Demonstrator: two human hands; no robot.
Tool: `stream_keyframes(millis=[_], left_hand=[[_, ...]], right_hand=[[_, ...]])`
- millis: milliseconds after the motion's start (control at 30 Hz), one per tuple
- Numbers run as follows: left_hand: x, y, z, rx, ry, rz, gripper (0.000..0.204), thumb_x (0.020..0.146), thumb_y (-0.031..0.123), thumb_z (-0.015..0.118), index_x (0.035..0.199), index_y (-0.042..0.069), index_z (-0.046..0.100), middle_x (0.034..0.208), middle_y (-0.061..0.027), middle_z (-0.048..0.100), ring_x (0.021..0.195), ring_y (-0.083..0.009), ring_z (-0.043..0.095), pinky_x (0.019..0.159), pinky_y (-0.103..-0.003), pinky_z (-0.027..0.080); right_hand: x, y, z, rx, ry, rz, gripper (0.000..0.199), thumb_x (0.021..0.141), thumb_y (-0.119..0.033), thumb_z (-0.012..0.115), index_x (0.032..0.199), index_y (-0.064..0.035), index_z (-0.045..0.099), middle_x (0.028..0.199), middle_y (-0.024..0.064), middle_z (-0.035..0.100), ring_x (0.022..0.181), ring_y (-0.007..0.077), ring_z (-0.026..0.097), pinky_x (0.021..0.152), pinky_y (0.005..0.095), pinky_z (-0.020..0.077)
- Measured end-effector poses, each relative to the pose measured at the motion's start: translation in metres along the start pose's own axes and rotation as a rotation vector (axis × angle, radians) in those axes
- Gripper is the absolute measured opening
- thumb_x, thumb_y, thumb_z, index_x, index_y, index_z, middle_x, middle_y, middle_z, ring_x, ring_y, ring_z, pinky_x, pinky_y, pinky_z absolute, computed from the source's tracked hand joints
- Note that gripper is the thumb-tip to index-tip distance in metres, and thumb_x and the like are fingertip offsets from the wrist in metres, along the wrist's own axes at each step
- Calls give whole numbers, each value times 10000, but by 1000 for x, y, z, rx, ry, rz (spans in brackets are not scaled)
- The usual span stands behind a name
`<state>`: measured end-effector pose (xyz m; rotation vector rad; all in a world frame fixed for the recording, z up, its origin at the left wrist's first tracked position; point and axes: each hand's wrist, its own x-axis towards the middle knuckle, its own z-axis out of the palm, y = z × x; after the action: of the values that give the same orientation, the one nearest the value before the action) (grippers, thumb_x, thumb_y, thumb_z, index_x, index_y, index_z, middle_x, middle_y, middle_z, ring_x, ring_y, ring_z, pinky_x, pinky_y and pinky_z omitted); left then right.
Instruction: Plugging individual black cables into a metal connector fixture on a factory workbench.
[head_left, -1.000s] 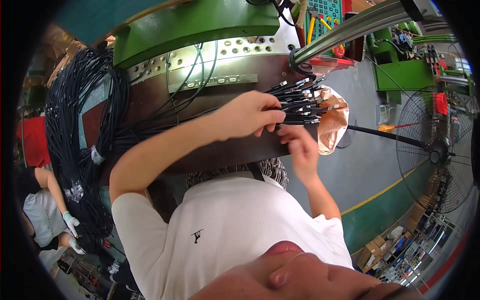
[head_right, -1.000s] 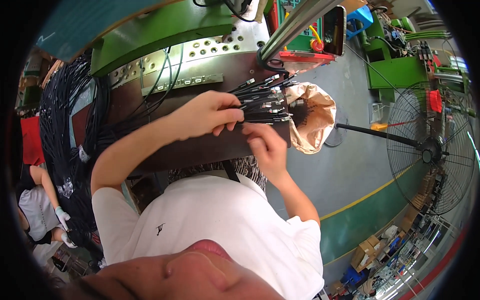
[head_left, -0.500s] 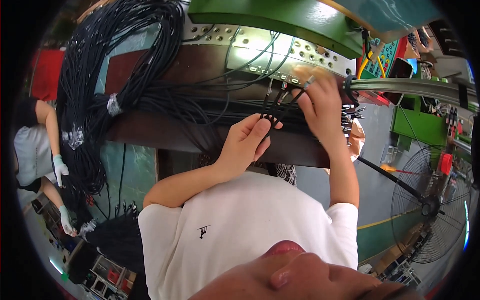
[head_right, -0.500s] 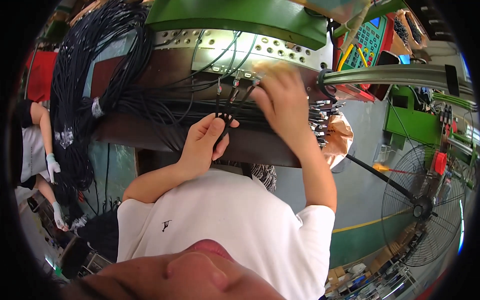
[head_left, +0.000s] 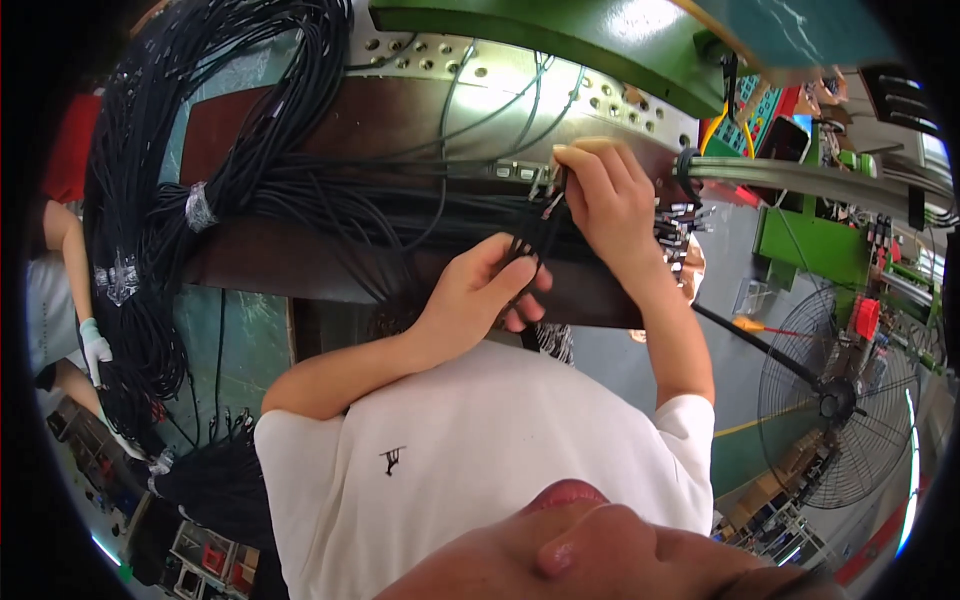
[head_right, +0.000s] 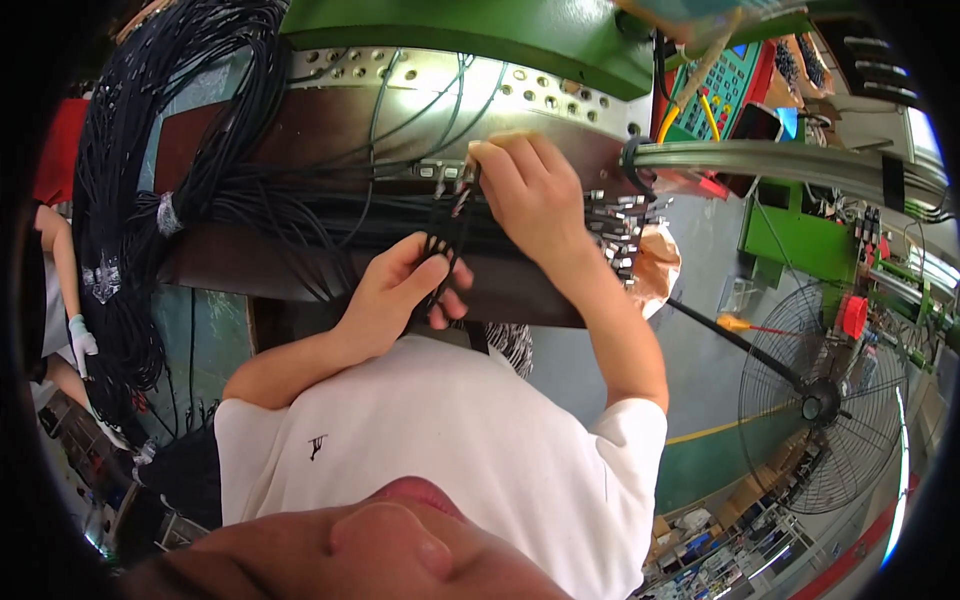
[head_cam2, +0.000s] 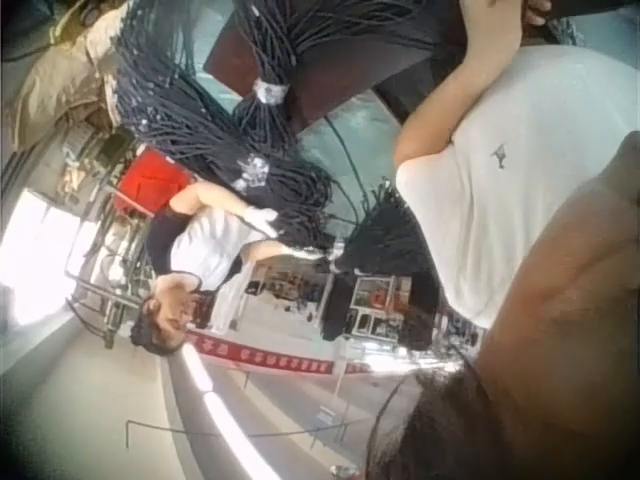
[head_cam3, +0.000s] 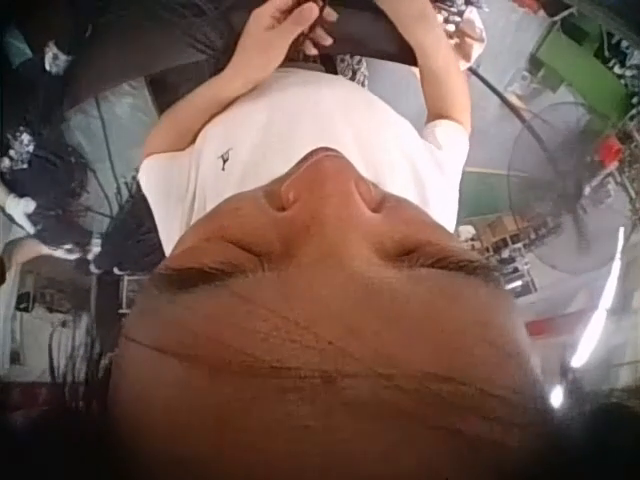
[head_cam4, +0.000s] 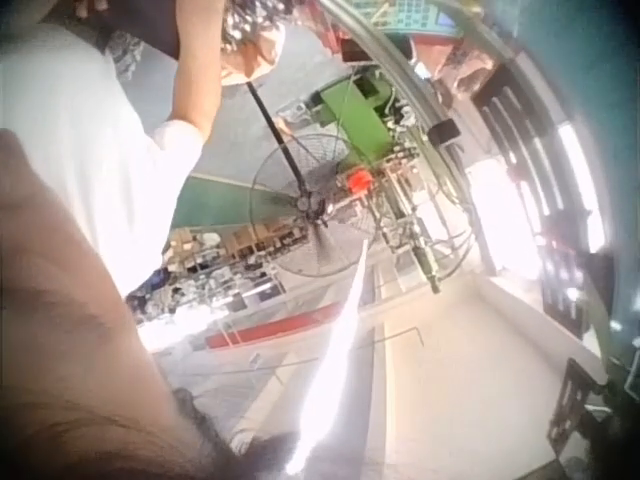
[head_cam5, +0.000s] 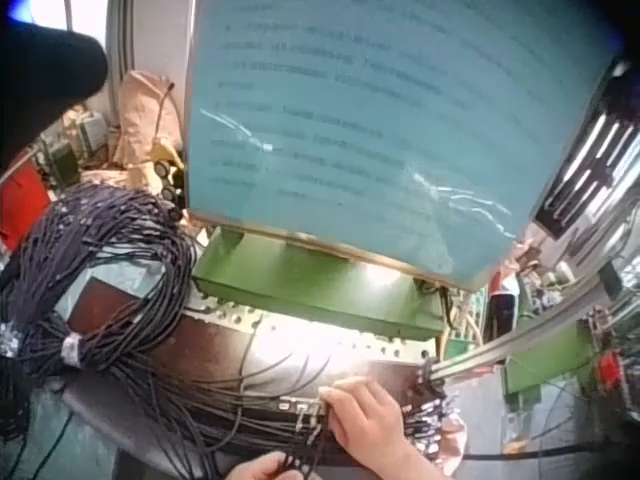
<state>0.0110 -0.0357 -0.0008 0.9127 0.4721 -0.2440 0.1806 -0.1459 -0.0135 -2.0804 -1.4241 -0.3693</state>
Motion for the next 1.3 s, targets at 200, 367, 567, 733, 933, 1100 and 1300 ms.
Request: stream_keyframes(millis=[200, 367, 567, 733, 933, 1100, 1300], left_hand=[[2, 19, -19, -223, 19, 76, 229, 981, 241, 502, 1060, 35, 565, 791, -62, 612, 649, -115, 584, 593, -235, 489], [1, 17, -20, -305, -44, 33, 234, 975, 269, 517, 1018, 44, 566, 762, -61, 609, 587, -118, 561, 562, -239, 477], [1, 16, -21, -314, -50, 22, 238, 975, 272, 516, 1001, 41, 569, 763, -60, 608, 595, -117, 562, 568, -242, 479], [0, 17, -20, -304, -62, 4, 246, 976, 277, 512, 989, 39, 571, 754, -59, 603, 590, -117, 561, 566, -244, 481], [0, 18, -21, -347, -158, -34, 252, 981, 255, 499, 995, 15, 572, 799, -71, 618, 651, -124, 584, 623, -244, 491], [-1, 19, -21, 122, 67, 389, 257, 983, 199, 489, 1061, -25, 590, 868, -87, 648, 753, -121, 607, 695, -240, 485], [-7, 38, -26, -228, -253, -14, 305, 994, 272, 464, 1044, -5, 584, 747, -68, 620, 645, -126, 578, 610, -245, 485]], right_hand=[[6, -26, 26, 375, -41, 311, 150, 722, 22, 699, 830, -40, 616, 837, 74, 603, 758, 271, 610, 639, 350, 494], [12, -28, 21, 378, -155, 375, 141, 726, 42, 667, 829, -42, 618, 849, 71, 586, 739, 274, 599, 630, 351, 494], [11, -29, 23, 465, -131, 449, 160, 724, 43, 666, 846, -57, 641, 849, 76, 575, 745, 268, 598, 623, 353, 494], [9, -33, 25, 245, -113, 309, 143, 717, 18, 672, 822, -62, 621, 830, 63, 550, 757, 254, 588, 626, 355, 487], [5, -30, -2, -27, 62, -120, 335, 690, -70, 671, 1023, -92, 643, 887, 32, 579, 770, 222, 573, 670, 343, 458], [3, -7, 8, 14, 27, -62, 179, 690, -36, 670, 850, -73, 599, 931, 48, 634, 845, 232, 611, 723, 343, 475], [-6, -13, 21, 423, -62, 392, 90, 731, -12, 658, 795, -51, 609, 832, 58, 665, 808, 266, 619, 727, 360, 477]])
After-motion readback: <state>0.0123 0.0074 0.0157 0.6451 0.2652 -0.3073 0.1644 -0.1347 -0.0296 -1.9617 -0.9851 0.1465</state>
